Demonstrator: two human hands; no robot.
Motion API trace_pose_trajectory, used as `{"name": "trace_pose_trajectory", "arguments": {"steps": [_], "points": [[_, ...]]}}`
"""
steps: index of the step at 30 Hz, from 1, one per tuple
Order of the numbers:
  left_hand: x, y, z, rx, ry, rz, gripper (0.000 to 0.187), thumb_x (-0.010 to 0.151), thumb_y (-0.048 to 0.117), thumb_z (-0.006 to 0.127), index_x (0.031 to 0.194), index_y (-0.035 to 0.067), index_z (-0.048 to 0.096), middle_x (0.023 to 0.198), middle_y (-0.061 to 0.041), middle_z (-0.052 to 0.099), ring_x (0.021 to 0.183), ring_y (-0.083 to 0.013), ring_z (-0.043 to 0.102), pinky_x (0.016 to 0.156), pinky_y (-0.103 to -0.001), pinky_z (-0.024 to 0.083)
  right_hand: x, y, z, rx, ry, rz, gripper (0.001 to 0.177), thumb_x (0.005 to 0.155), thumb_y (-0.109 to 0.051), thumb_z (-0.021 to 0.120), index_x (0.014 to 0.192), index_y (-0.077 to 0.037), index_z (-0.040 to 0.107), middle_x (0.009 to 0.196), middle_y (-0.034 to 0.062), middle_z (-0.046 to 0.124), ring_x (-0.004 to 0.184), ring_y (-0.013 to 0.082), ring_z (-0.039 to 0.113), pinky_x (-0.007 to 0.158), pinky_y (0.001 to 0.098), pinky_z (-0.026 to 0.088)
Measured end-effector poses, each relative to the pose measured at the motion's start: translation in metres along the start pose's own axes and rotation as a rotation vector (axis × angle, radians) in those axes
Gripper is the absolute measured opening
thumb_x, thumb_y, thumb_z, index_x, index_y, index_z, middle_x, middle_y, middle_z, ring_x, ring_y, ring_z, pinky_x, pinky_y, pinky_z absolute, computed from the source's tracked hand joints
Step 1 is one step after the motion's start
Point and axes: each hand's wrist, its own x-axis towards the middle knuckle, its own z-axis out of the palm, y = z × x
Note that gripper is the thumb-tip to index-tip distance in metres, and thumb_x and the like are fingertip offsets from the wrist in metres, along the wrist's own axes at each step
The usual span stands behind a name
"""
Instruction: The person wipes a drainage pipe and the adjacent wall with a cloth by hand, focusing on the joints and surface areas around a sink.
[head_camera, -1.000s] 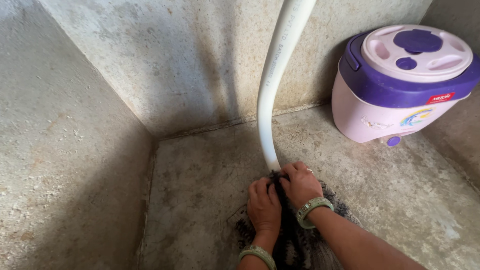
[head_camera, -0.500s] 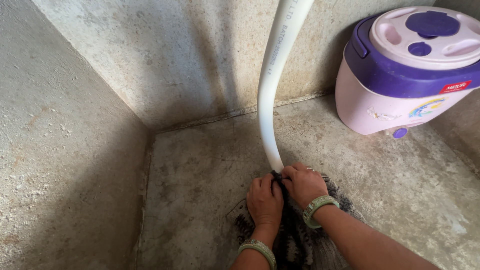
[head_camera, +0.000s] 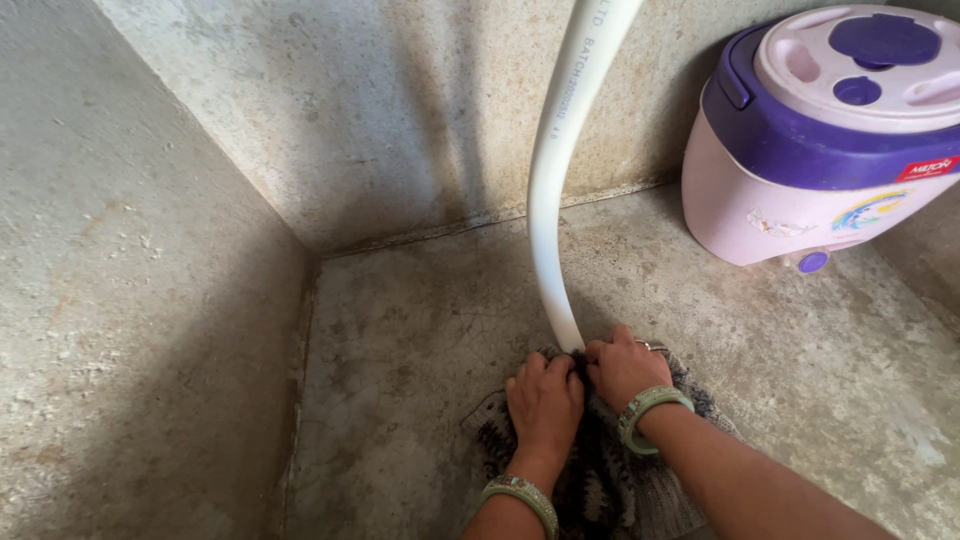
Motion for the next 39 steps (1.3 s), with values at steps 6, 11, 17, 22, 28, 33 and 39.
{"name": "trace_pose_trajectory", "arguments": {"steps": [6,11,17,22,28,33,39], "points": [[0.006,0.0,0.001,0.02,-0.134,-0.077,0.021,0.087,0.023,0.069,0.106,0.015,0.075,0.099,-0.01,0.066,0.099,-0.0319,0.063,0.085,-0.05,0.046,-0.001,0.0,-0.001,0.066,-0.056,0.038,0.03,0.095,-0.032,0.063,0.123,-0.028,0.07,0.131,0.0101,0.053,0.114,0.0303,0.067,0.1,0.0432,0.055],[0.01,0.002,0.0,0.025,-0.227,-0.144,0.024,0.086,0.024,0.069,0.108,0.017,0.075,0.107,-0.011,0.067,0.103,-0.0328,0.065,0.09,-0.051,0.047,-0.009,0.004,0.006,0.094,-0.063,0.038,0.034,0.095,-0.034,0.062,0.129,-0.031,0.068,0.129,0.0094,0.062,0.116,0.03,0.066,0.102,0.0434,0.053],[0.003,0.011,-0.008,0.033,-0.297,-0.189,0.025,0.087,0.024,0.069,0.11,0.018,0.074,0.11,-0.012,0.066,0.105,-0.0334,0.064,0.093,-0.05,0.048,-0.02,0.008,0.011,0.042,-0.059,0.002,0.041,0.094,-0.033,0.063,0.135,-0.032,0.062,0.128,0.0075,0.065,0.118,0.0293,0.065,0.101,0.0437,0.053],[-0.001,0.028,-0.03,0.073,-0.544,-0.278,0.022,0.094,0.025,0.066,0.114,0.018,0.072,0.115,-0.01,0.063,0.111,-0.0296,0.061,0.1,-0.048,0.044,-0.029,0.01,0.012,0.002,-0.124,0.014,0.037,0.095,-0.031,0.061,0.132,-0.029,0.064,0.126,0.0077,0.067,0.118,0.0282,0.066,0.101,0.0436,0.054],[-0.017,0.042,-0.05,0.103,-0.675,-0.284,0.031,0.096,0.023,0.065,0.127,0.021,0.063,0.126,-0.009,0.055,0.125,-0.0305,0.051,0.106,-0.048,0.038,-0.046,0.01,-0.005,0.05,-0.18,0.047,0.039,0.091,-0.025,0.065,0.13,-0.022,0.06,0.123,0.0111,0.069,0.12,0.03,0.066,0.104,0.0452,0.053],[-0.022,0.046,-0.051,0.076,-0.751,-0.294,0.04,0.095,0.019,0.066,0.134,0.02,0.057,0.13,-0.009,0.055,0.127,-0.0313,0.05,0.109,-0.049,0.036,-0.042,0.02,-0.008,0.096,-0.135,0.067,0.054,0.086,-0.025,0.075,0.131,-0.006,0.053,0.123,0.0188,0.069,0.122,0.035,0.064,0.106,0.0456,0.051],[-0.016,0.067,-0.061,0.063,-0.747,-0.289,0.035,0.097,0.015,0.064,0.131,0.015,0.057,0.125,-0.01,0.059,0.125,-0.0337,0.053,0.105,-0.051,0.041,-0.016,0.031,-0.02,-0.054,-0.153,0.058,0.029,0.083,-0.019,0.072,0.108,-0.005,0.075,0.114,0.0223,0.073,0.114,0.0341,0.07,0.102,0.042,0.054]]}}
